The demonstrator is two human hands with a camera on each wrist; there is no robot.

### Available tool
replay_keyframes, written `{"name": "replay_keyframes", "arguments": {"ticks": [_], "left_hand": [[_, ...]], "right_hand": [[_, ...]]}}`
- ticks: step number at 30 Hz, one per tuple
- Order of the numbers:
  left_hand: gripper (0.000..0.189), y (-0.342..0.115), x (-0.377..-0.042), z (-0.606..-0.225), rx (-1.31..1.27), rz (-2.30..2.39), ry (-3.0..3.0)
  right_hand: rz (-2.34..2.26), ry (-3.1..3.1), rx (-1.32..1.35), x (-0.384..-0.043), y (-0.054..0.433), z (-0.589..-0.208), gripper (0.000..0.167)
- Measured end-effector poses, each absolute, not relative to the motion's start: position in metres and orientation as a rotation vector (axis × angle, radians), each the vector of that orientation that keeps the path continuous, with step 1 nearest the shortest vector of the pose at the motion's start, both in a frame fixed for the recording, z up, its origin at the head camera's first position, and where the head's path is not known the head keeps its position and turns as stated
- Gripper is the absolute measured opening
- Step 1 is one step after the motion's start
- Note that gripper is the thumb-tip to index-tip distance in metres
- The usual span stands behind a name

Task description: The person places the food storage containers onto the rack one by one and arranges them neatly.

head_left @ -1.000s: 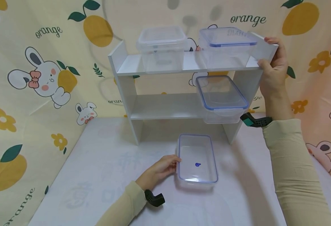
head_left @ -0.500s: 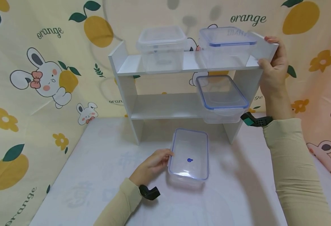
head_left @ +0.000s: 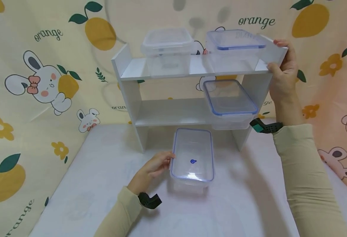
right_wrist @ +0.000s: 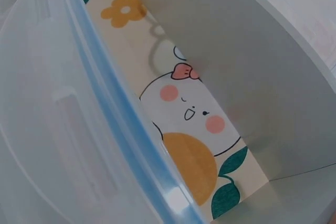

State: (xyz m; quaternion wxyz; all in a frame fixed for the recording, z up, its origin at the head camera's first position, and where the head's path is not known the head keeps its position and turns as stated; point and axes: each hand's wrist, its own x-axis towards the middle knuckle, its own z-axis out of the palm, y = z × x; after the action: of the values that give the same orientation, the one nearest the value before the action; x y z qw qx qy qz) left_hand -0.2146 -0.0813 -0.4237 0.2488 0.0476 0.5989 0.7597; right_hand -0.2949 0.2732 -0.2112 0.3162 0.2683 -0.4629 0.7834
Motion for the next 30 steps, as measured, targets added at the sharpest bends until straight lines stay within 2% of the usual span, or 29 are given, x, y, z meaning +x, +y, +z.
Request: {"name": "replay_keyframes", "arguments": {"ticks": [5, 12, 17, 22, 30], "left_hand": [[0.039, -0.084, -0.209, -0.416, 0.131, 2.067, 1.613], [0.012, -0.091, -0.198, -0.4, 0.112, 2.099, 1.617], [0.013, -0.097, -0.194, -0.394, 0.127, 2.116, 1.652], [0.031, -0.102, -0.19, -0.395, 0.183, 2.115, 1.688], [0.015, -0.114, -0.176, -0.39, 0.258, 2.156, 1.68]], "right_hand": [[2.083, -1.189, 0.688, -0.293, 0.272, -0.213, 0.044], [2.091, -1.188, 0.702, -0.294, 0.272, -0.213, 0.043], [2.082, -1.186, 0.721, -0.295, 0.273, -0.214, 0.044], [2.098, -1.185, 0.706, -0.296, 0.272, -0.213, 0.045], [2.069, -1.175, 0.741, -0.299, 0.271, -0.214, 0.045]]}}
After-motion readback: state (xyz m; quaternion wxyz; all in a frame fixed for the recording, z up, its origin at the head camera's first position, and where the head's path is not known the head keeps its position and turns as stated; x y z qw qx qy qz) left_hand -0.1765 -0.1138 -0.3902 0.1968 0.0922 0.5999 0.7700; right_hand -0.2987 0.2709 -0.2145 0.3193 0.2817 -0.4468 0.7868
